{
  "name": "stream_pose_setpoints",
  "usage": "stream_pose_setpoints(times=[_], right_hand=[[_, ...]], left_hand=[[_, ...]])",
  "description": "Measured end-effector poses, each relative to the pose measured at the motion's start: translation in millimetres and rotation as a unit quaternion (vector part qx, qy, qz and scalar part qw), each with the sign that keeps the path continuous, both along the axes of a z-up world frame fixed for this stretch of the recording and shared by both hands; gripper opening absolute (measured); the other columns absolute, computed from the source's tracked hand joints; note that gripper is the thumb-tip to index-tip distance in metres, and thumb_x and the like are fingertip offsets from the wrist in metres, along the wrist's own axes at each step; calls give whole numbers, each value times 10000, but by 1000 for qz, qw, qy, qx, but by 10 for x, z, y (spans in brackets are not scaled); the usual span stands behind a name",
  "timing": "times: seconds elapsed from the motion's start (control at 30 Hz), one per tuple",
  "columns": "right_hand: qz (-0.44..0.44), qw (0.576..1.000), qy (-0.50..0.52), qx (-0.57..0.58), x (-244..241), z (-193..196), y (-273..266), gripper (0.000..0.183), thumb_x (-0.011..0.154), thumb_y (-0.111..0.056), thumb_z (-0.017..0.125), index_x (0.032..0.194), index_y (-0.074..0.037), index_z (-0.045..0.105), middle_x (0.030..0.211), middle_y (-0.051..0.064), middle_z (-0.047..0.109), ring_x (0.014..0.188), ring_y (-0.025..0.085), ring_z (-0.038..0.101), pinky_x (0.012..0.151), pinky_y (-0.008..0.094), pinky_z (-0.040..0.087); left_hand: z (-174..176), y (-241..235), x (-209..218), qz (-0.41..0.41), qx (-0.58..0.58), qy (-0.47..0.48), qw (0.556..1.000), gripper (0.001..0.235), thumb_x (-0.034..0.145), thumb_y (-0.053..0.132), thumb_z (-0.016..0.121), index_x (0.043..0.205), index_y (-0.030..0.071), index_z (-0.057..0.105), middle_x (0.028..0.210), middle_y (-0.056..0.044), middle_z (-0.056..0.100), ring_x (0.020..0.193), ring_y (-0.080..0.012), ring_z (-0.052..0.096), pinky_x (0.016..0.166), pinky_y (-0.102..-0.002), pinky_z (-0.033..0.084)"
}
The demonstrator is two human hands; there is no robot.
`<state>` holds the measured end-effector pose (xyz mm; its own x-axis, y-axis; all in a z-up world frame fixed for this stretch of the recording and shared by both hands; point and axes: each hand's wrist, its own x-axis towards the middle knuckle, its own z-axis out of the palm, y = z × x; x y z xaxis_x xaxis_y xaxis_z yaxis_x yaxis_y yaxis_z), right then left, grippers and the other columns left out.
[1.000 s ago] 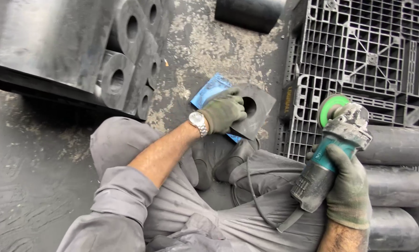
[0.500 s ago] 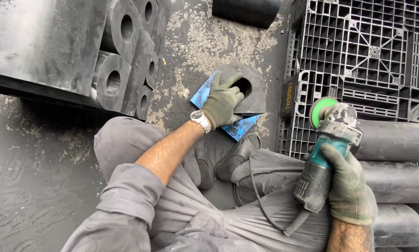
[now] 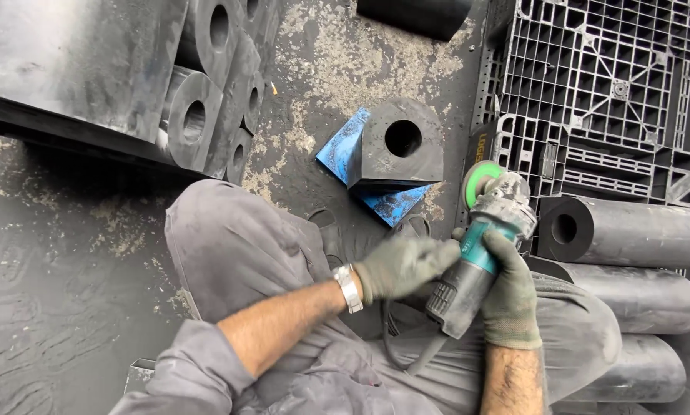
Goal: Grinding and smoothing the edges of industrial rubber blocks using a handheld angle grinder.
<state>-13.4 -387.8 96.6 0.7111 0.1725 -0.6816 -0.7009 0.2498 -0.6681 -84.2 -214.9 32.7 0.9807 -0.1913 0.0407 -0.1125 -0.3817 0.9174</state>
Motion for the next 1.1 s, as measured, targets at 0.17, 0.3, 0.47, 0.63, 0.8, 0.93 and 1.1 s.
stream_pose_setpoints(times=[0.17,0.3,0.47,0.63,0.8,0.93,1.1], right_hand=[[56,994,-26,-93,88,62,184,376,910,-265,678,1136,33,646,963,136,725,829,228,725,766,348,610],[121,971,-56,-199,194,23,208,361,912,-273,714,1119,19,667,927,105,721,794,183,687,724,316,578],[204,930,-121,-280,159,-24,200,347,902,-281,705,1089,11,690,932,86,736,805,157,701,736,291,579],[182,940,-44,-284,171,83,461,356,871,-285,718,1067,12,700,941,93,750,811,162,702,743,305,575],[227,916,-61,-324,182,62,548,371,857,-288,730,1083,4,700,952,81,744,822,146,687,741,304,566],[195,936,-46,-288,149,74,515,376,859,-276,731,1101,8,683,936,93,736,799,160,693,720,307,573],[154,944,-48,-286,126,16,417,363,879,-248,726,1113,21,662,928,93,731,776,167,701,702,298,579]], left_hand=[[-99,-560,-189,64,-70,2,995,401,1138,373,416,1152,90,701,869,-122,674,837,-310,688,793,-458,501],[-67,-762,-122,179,-220,75,956,435,1139,423,457,1118,57,691,901,-129,675,843,-246,675,718,-353,521],[9,-704,-179,171,-380,272,867,548,1045,534,518,932,21,673,720,-66,652,716,-167,657,651,-334,514],[9,-614,-230,177,-354,286,873,567,1050,546,481,928,28,676,676,-66,629,669,-155,635,618,-330,498],[107,-518,-233,218,-365,272,863,515,1032,529,470,1027,48,656,702,-74,642,672,-174,638,615,-340,508],[49,-574,-232,211,-349,278,870,542,1024,543,482,978,33,661,701,-76,656,668,-175,658,610,-346,517],[-3,-625,-254,175,-333,298,877,648,1039,617,458,940,19,687,695,-88,646,679,-183,651,623,-346,516]])
